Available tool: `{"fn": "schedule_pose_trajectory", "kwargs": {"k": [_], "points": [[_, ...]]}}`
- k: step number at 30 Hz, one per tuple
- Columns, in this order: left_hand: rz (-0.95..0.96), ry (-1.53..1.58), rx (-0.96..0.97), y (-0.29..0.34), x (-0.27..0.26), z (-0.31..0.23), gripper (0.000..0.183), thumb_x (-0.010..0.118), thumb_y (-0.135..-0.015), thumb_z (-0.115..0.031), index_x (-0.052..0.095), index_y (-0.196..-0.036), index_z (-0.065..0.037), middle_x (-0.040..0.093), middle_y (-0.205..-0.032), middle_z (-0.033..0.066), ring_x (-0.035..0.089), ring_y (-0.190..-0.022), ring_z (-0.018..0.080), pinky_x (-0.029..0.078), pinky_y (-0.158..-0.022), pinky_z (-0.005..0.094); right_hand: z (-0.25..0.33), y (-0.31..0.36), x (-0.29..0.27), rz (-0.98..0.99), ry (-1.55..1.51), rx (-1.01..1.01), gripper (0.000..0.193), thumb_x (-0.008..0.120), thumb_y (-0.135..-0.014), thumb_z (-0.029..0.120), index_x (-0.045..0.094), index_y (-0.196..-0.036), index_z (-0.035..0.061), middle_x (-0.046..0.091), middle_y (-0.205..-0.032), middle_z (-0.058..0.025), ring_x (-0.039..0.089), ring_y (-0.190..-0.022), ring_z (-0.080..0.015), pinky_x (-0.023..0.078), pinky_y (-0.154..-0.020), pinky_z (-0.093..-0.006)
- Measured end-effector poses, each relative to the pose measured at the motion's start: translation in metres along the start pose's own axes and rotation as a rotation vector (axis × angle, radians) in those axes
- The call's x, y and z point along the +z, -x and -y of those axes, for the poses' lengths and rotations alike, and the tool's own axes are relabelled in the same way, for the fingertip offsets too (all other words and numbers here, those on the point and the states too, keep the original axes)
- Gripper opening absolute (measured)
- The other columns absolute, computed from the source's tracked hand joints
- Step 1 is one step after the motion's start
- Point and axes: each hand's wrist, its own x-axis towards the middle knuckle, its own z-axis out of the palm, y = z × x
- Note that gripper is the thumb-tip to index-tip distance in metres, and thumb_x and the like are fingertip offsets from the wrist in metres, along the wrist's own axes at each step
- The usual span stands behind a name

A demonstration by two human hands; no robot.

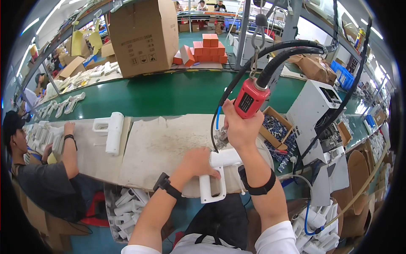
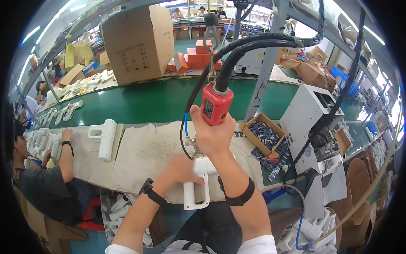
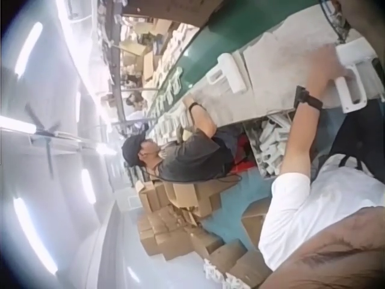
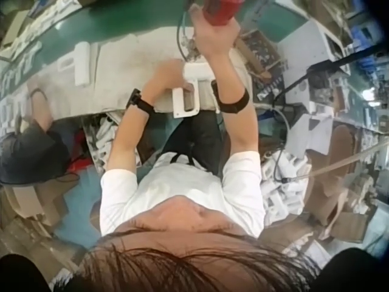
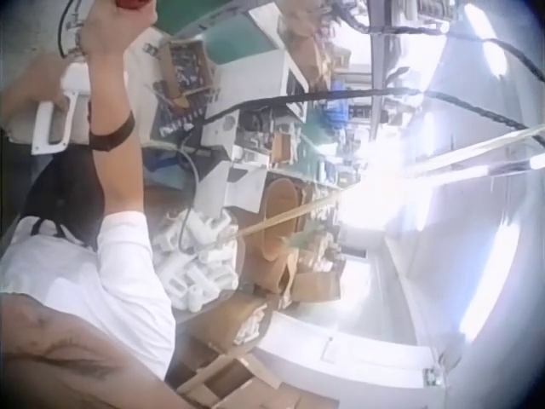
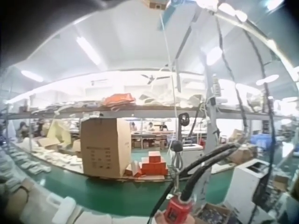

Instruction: Assembling electronic components using a power screwdriver on a manufacturing line.

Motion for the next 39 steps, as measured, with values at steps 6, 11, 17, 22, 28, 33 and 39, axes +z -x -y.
{"fn": "schedule_pose_trajectory", "kwargs": {"k": [6, 11, 17, 22, 28, 33, 39], "points": [[0.005, 0.053, -0.035, 0.007, 0.004, -0.006, 0.082, 0.082, -0.051, -0.057, 0.059, -0.104, 0.002, 0.064, -0.101, 0.019, 0.062, -0.097, 0.0342, 0.05, -0.085, 0.0422, -0.045, 0.016, 0.001, -0.055, 0.155, 0.016, 0.015, 0.068, -0.086, 0.015, 0.059, -0.082, 0.0036, 0.054, -0.057, 0.0016, 0.049, -0.046, -0.0068, 0.037, -0.042, -0.0226], [-0.128, 0.074, 0.058, 0.005, 0.02, 0.003, 0.088, 0.08, -0.051, -0.059, 0.058, -0.109, 0.004, 0.061, -0.107, 0.0196, 0.059, -0.101, 0.035, 0.049, -0.087, 0.0426, -0.036, 0.021, -0.001, -0.021, 0.103, 0.048, 0.013, 0.065, -0.088, 0.012, 0.058, -0.087, 0.0021, 0.051, -0.057, 0.0007, 0.047, -0.043, -0.0076, 0.036, -0.04, -0.0224], [-0.124, 0.151, 0.04, -0.006, 0.018, 0.009, 0.087, 0.081, -0.05, -0.058, 0.056, -0.108, 0.002, 0.059, -0.108, 0.0188, 0.056, -0.105, 0.0346, 0.048, -0.087, 0.0427, 0.049, 0.024, -0.021, -0.089, -0.07, 0.029, 0.011, 0.062, -0.089, 0.011, 0.056, -0.091, 0.0015, 0.049, -0.055, -0.0003, 0.042, -0.04, -0.0077, 0.032, -0.039, -0.0218], [-0.132, 0.151, 0.037, -0.016, 0.019, 0.003, 0.085, 0.083, -0.048, -0.057, 0.058, -0.105, 0.001, 0.061, -0.107, 0.0186, 0.059, -0.101, 0.0348, 0.049, -0.086, 0.043, 0.046, 0.037, -0.021, -0.118, 0.027, 0.024, 0.009, 0.06, -0.089, 0.009, 0.055, -0.091, 0.0015, 0.049, -0.055, -0.0004, 0.043, -0.041, -0.0074, 0.033, -0.039, -0.0217], [-0.129, 0.109, 0.034, -0.03, 0.029, 0.014, 0.088, 0.082, -0.047, -0.06, 0.057, -0.106, 0.0, 0.062, -0.108, 0.0183, 0.061, -0.099, 0.0345, 0.049, -0.085, 0.0427, 0.038, 0.036, -0.024, -0.084, 0.127, 0.014, 0.008, 0.061, -0.087, 0.005, 0.056, -0.088, 0.0, 0.053, -0.056, -0.002, 0.05, -0.044, -0.0089, 0.039, -0.041, -0.0231], [-0.022, 0.079, -0.011, -0.025, 0.018, 0.005, 0.088, 0.081, -0.049, -0.062, 0.057, -0.106, 0.0, 0.062, -0.105, 0.0173, 0.061, -0.1, 0.0336, 0.049, -0.086, 0.0421, 0.031, 0.035, -0.034, -0.053, 0.102, -0.019, 0.01, 0.064, -0.085, 0.004, 0.056, -0.088, 0.0004, 0.054, -0.057, -0.0023, 0.051, -0.044, -0.0093, 0.041, -0.041, -0.023], [-0.071, 0.076, -0.022, -0.015, 0.012, -0.001, 0.09, 0.08, -0.047, -0.066, 0.057, -0.106, -0.001, 0.062, -0.104, 0.0164, 0.061, -0.099, 0.0331, 0.05, -0.085, 0.0424, 0.02, 0.036, -0.03, -0.028, 0.057, 0.013, 0.01, 0.066, -0.085, 0.006, 0.057, -0.085, 0.0008, 0.055, -0.058, -0.0019, 0.05, -0.044, -0.008, 0.04, -0.042, -0.0225]]}}
